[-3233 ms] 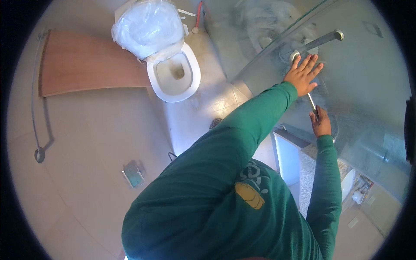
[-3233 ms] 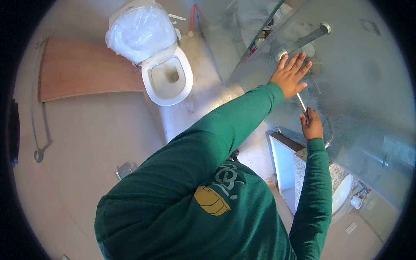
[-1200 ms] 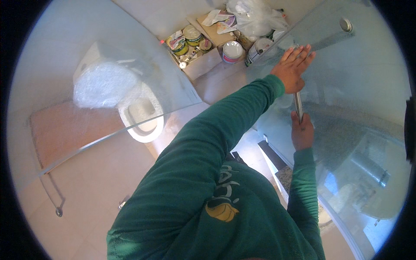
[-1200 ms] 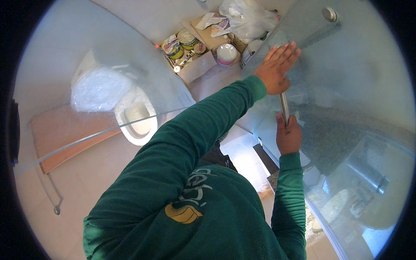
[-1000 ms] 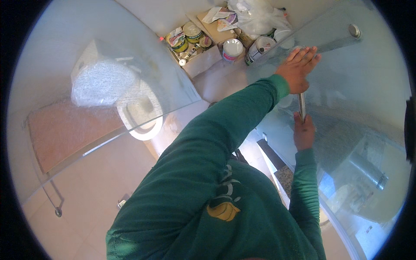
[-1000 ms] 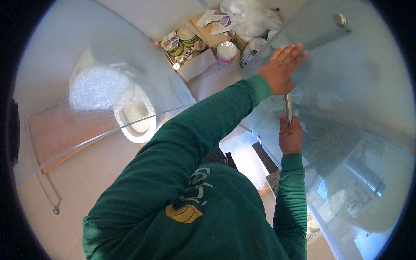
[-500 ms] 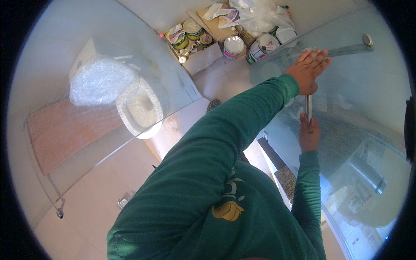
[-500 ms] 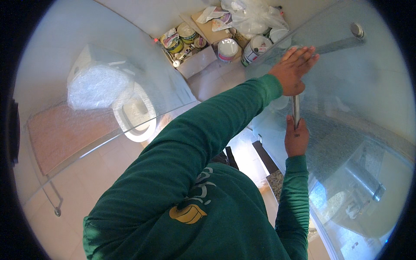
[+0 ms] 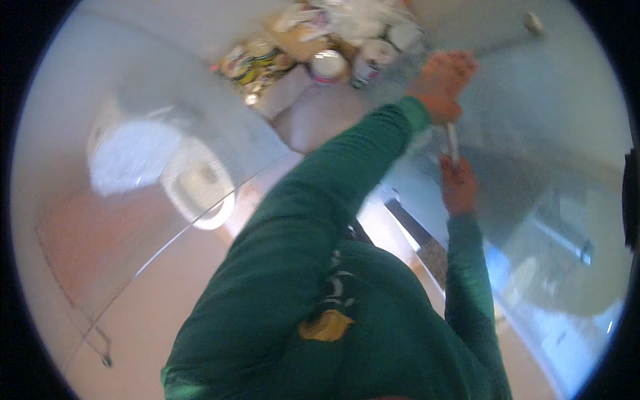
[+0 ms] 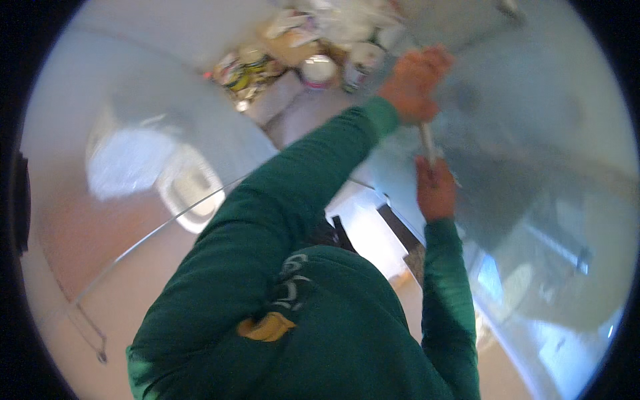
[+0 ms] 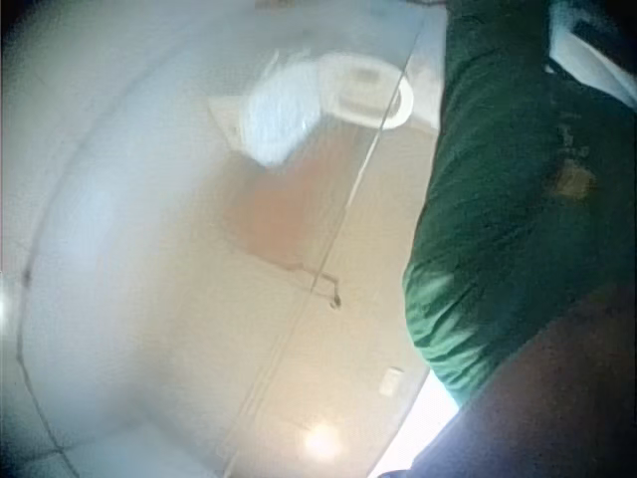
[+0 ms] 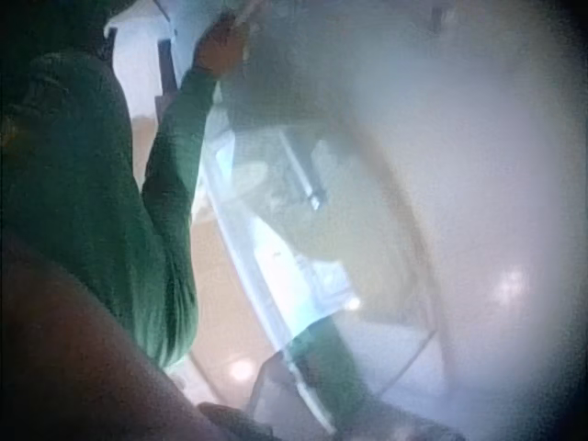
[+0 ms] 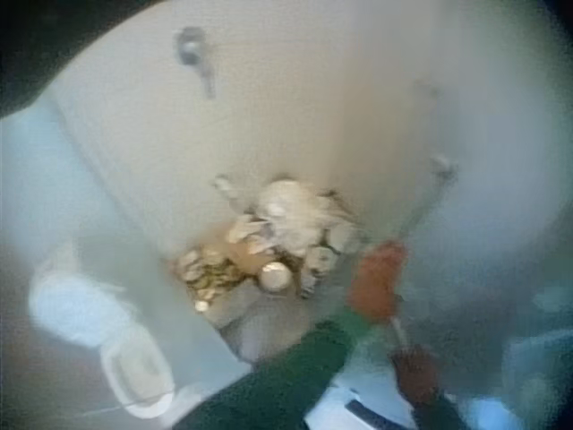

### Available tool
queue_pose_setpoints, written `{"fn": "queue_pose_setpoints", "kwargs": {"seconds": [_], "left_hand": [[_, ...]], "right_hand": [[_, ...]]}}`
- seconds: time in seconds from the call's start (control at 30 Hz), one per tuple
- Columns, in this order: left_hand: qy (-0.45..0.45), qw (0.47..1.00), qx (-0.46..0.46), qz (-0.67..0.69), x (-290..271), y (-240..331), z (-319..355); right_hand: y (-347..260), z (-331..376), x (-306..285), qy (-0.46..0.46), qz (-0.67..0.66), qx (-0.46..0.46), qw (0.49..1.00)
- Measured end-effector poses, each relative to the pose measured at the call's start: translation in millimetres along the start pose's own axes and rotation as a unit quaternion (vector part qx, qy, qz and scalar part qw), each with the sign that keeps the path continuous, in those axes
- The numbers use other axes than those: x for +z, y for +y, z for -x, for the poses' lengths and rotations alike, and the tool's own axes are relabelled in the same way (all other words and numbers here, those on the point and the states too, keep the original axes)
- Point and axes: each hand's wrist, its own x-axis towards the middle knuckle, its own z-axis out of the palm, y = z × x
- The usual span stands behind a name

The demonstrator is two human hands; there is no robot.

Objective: The person sands the edges of a white cabinet door with sandpaper, then moves through a room under renovation carrying a wooden cabinet frame. They walk into a bathroom and open a glass shower door.

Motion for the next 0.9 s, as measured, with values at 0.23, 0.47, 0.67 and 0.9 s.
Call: {"fn": "queue_pose_setpoints", "kwargs": {"seconds": [0.23,0.47,0.67,0.9], "left_hand": [[0.063,0.996,0.055,0.022,-13,5,9],[0.036,0.998,0.051,-0.002,-21,13,5],[0.038,0.998,0.047,0.002,-20,7,11],[0.034,0.999,0.038,0.018,-31,-4,20]], "right_hand": [[-27,11,-15,-0.009,0.05,0.047,0.998],[-19,5,-22,-0.053,0.016,0.059,0.997],[-30,-12,-11,-0.041,0.015,0.041,0.998],[-62,-69,8,-0.08,-0.011,0.002,0.997]]}}
